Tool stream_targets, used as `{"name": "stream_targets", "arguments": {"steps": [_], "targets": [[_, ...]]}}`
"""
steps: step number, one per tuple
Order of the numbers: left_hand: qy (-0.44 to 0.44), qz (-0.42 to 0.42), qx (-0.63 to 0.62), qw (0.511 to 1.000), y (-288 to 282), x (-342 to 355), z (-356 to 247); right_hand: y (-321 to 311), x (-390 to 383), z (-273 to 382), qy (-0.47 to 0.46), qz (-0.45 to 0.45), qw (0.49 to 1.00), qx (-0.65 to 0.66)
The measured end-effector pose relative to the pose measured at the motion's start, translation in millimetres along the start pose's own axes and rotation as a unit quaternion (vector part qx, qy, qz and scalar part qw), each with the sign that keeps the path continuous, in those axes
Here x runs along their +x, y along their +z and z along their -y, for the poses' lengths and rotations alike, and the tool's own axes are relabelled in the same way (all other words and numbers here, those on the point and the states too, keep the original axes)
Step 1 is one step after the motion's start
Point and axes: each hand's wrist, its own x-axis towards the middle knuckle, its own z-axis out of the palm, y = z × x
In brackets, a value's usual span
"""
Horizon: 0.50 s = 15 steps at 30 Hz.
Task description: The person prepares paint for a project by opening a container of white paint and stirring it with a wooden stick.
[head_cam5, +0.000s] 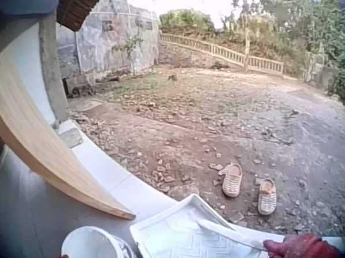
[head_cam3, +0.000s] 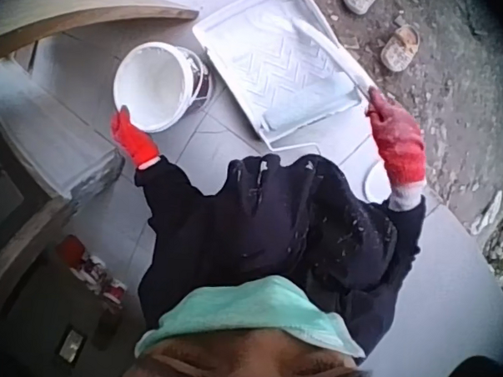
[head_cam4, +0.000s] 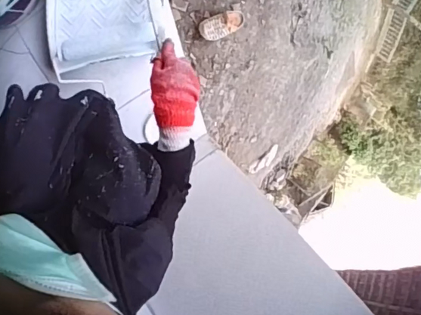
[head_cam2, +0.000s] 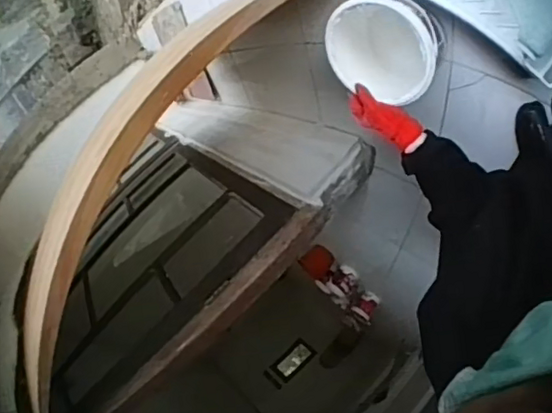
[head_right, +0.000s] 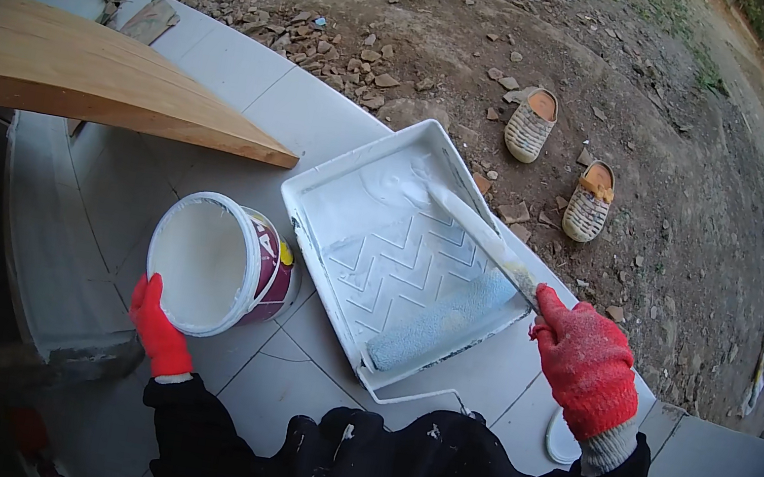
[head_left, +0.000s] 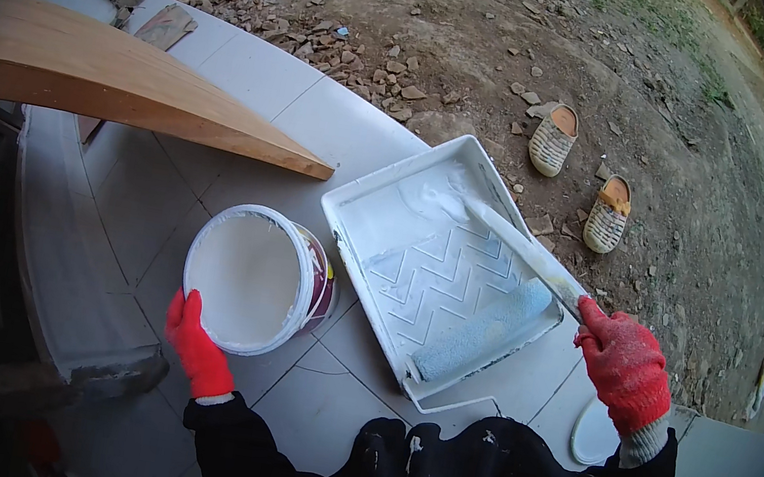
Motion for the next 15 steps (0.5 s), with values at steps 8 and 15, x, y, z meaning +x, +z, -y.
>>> {"name": "stream_targets", "arguments": {"steps": [8,15], "targets": [[0.324,-0.127,0.305,0.886,9.7,-66.3,-33.4,-0.2,22.1,3.6,-0.015,-0.024,0.999,-0.031],[0.372,0.684,0.153,0.608,93.6,-214.6,82.3,-21.2,65.8,-29.7,-0.056,-0.035,0.998,0.003]]}}
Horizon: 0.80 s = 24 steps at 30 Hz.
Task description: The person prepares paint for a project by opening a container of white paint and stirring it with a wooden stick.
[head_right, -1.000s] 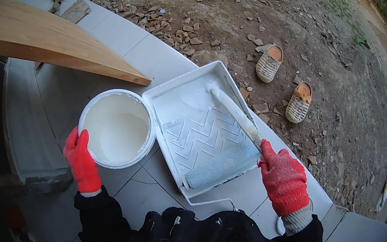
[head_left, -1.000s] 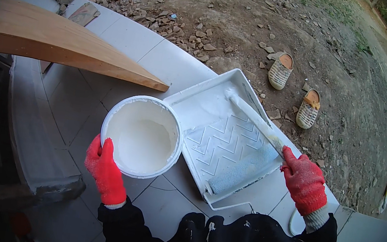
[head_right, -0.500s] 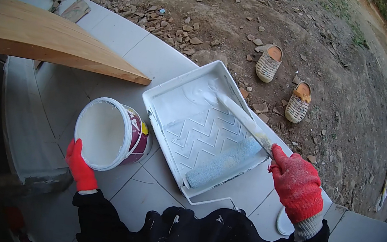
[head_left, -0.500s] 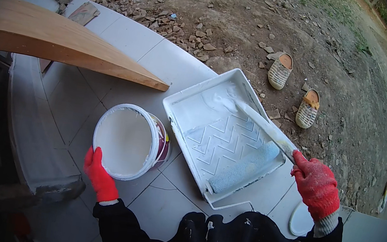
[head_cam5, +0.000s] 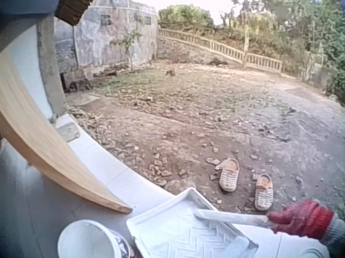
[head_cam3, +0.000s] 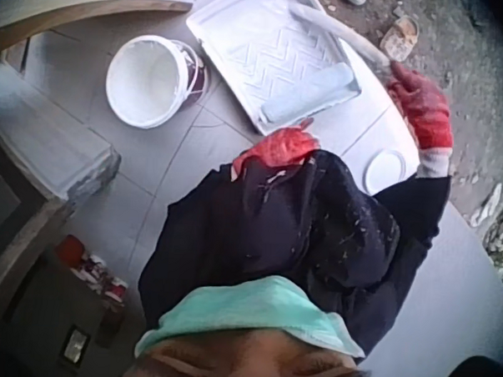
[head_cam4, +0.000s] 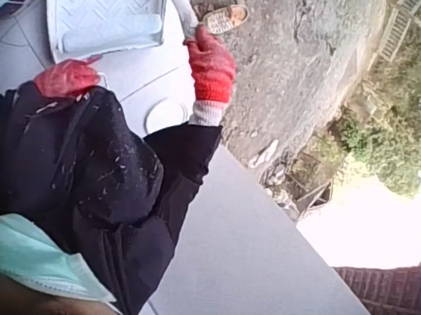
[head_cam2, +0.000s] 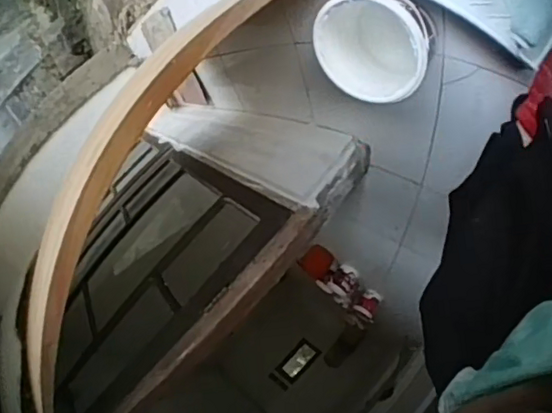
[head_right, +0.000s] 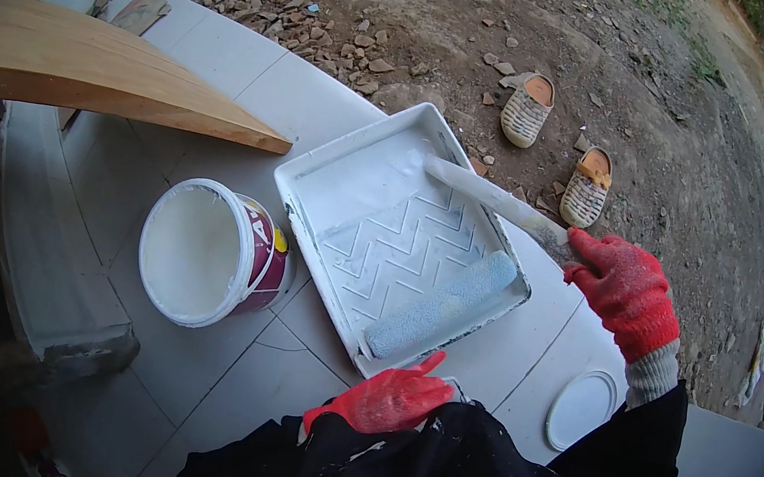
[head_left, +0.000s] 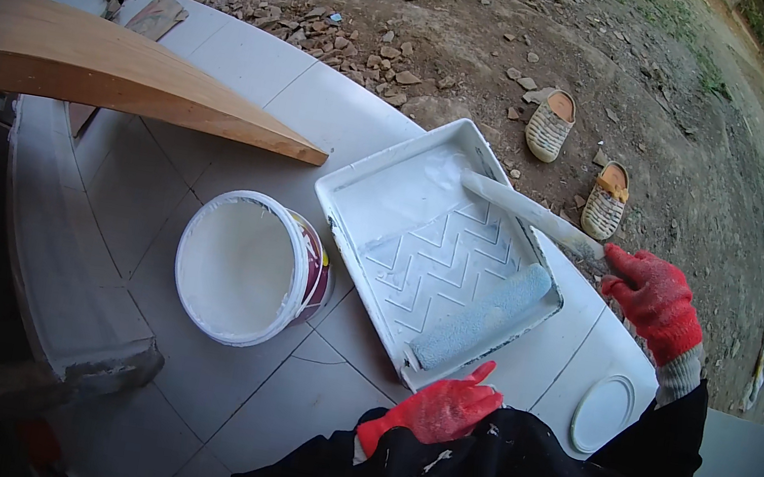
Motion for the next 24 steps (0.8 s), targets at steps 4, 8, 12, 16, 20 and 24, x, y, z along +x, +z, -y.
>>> {"name": "stream_targets", "arguments": {"steps": [4,8,12,16,20,24], "targets": [[-0.005,0.034,0.057,0.998,49.3,5.0,24.4,-6.1,15.7,-57.1,-0.015,-0.042,0.999,-0.009],[-0.061,0.009,0.110,0.992,43.4,8.4,36.1,-26.0,55.7,-79.6,0.000,-0.079,0.996,0.031],[-0.095,-0.006,0.133,0.987,40.0,17.8,40.7,-47.7,111.5,-95.3,-0.005,-0.109,0.992,-0.066],[-0.123,-0.017,0.145,0.982,36.3,24.5,41.1,-45.8,164.7,-87.2,-0.060,-0.100,0.991,-0.068],[-0.123,-0.020,0.136,0.983,33.0,32.9,45.8,-27.8,196.1,-57.4,-0.082,-0.046,0.995,-0.034],[-0.144,-0.025,0.139,0.979,29.2,33.2,45.1,-34.9,233.9,-60.4,-0.054,-0.026,0.998,-0.023]]}}
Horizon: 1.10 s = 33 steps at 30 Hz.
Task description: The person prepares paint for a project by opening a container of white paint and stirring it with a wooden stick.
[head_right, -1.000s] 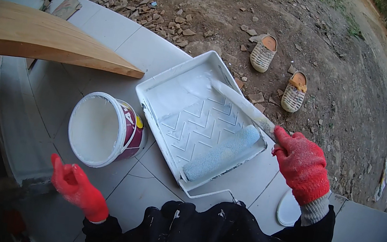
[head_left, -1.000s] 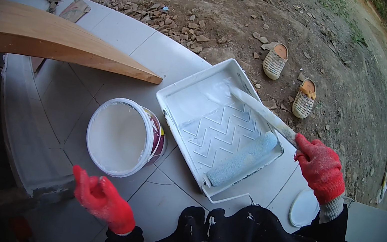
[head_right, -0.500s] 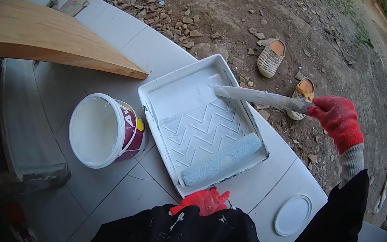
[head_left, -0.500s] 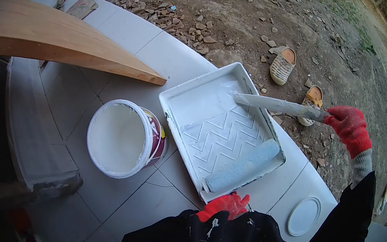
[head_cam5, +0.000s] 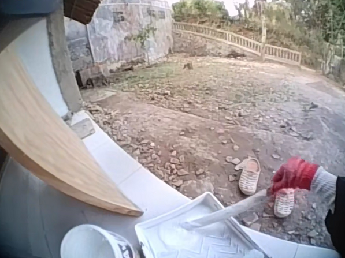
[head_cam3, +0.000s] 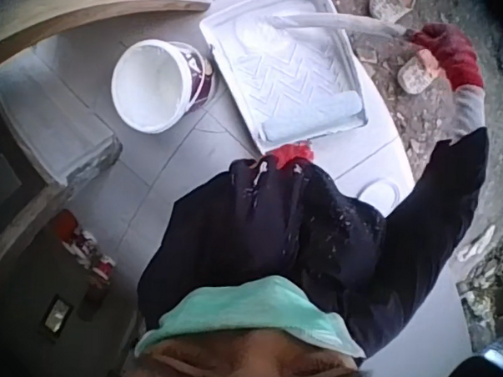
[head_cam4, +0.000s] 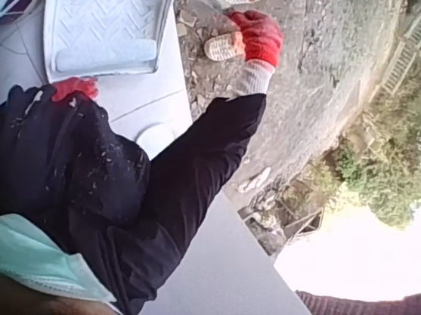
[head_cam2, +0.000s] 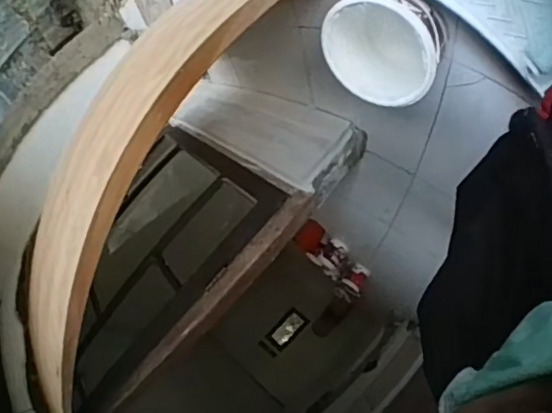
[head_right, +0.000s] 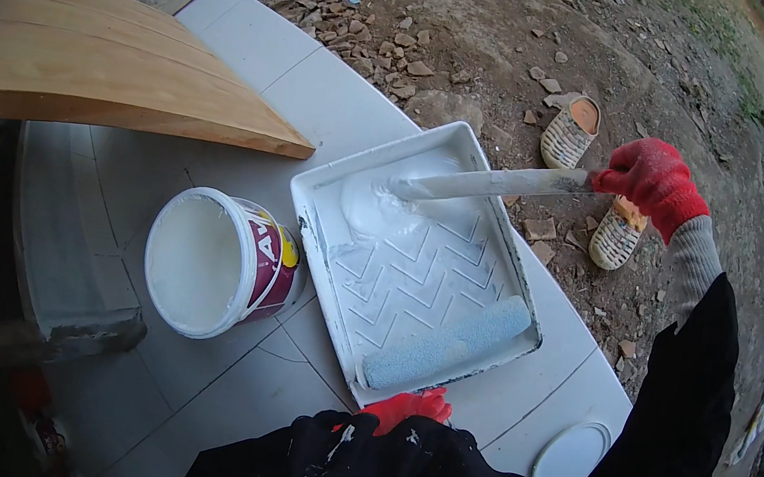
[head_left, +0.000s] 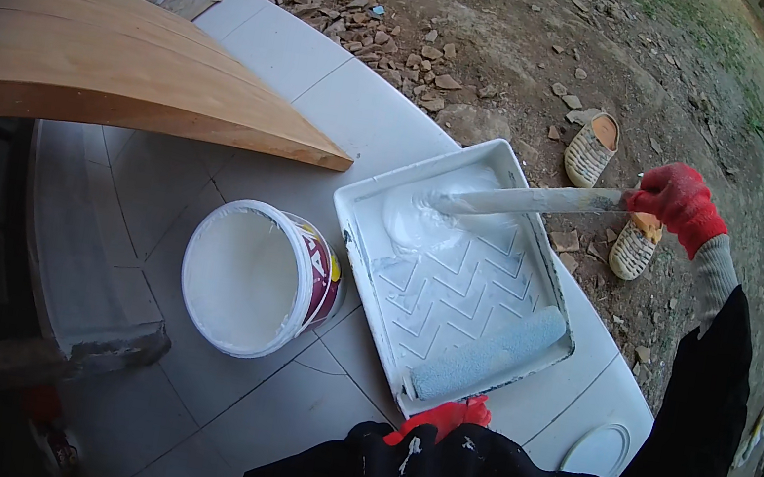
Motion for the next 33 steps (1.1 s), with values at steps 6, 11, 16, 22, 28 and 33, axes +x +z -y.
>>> {"name": "stream_targets", "arguments": {"steps": [6,11,16,22,28,33], "targets": [[-0.013,-0.002,-0.006,1.000,-2.8,6.8,1.5,17.6,25.2,41.6,-0.064,0.030,0.997,0.026],[-0.028,-0.003,-0.006,1.000,-5.2,6.8,4.7,16.4,37.4,59.7,-0.031,0.073,0.997,0.021],[-0.017,-0.005,-0.015,1.000,-4.1,7.1,4.8,13.2,29.4,48.7,-0.022,0.064,0.998,0.018],[-0.014,-0.007,-0.014,1.000,-3.3,3.6,7.3,40.1,11.0,84.1,-0.067,0.071,0.995,0.031],[-0.002,-0.007,-0.013,1.000,-3.5,1.4,6.2,37.6,-30.4,62.7,0.025,0.059,0.996,0.063],[-0.010,-0.002,-0.009,1.000,-1.7,-4.1,10.3,75.3,-72.9,100.2,-0.152,0.084,0.982,0.068]]}}
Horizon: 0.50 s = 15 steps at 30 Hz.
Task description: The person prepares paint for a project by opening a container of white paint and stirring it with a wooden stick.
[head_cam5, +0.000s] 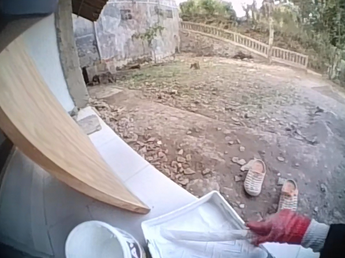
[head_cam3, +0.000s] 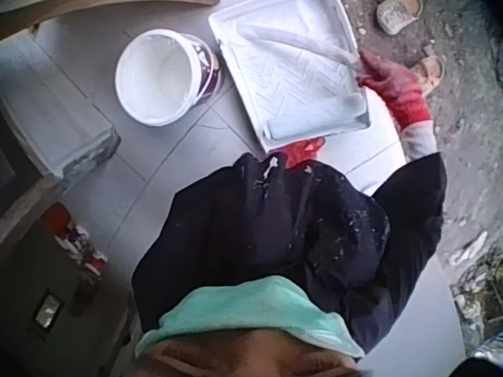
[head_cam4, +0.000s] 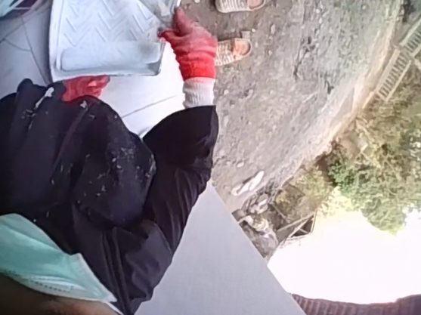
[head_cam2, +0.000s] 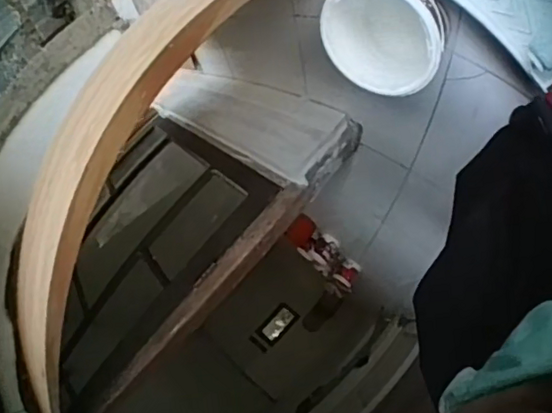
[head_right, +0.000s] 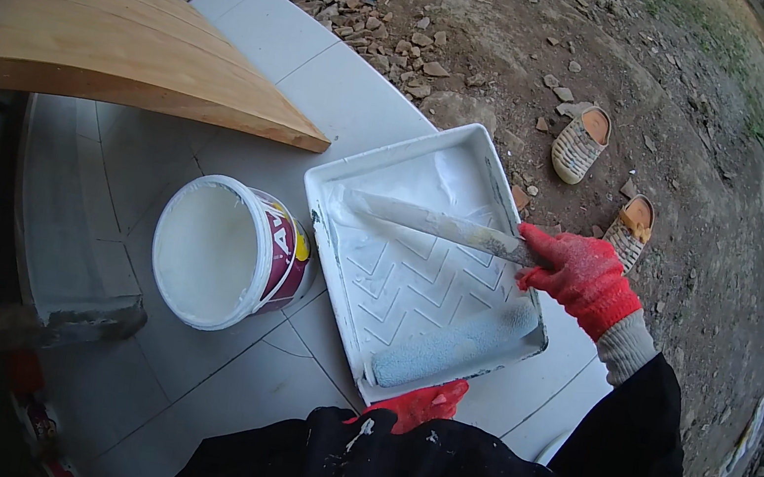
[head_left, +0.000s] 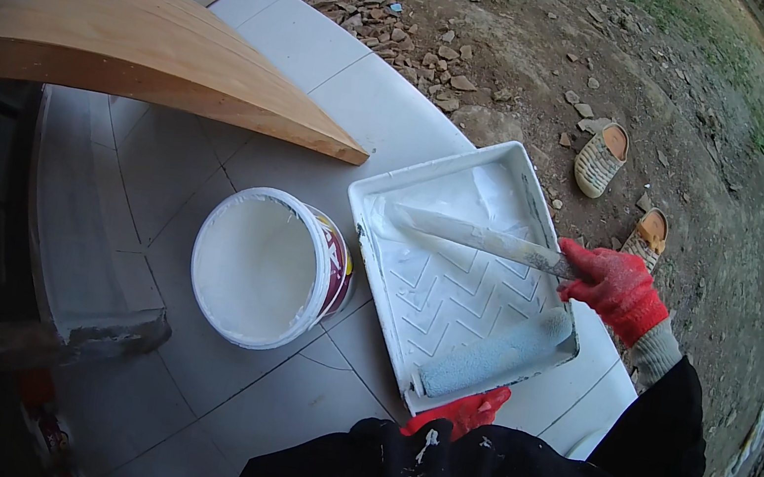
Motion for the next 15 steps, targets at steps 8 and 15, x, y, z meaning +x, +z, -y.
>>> {"name": "stream_targets", "arguments": {"steps": [8,15], "targets": [[0.034,0.004,-0.015,0.999,1.4,0.0,-2.5,15.9,-76.3,-5.9,0.127,-0.022,0.991,-0.039],[0.027,0.019,0.004,0.999,15.9,-4.5,-7.9,40.3,-114.8,15.4,0.072,-0.006,0.996,-0.047]]}}
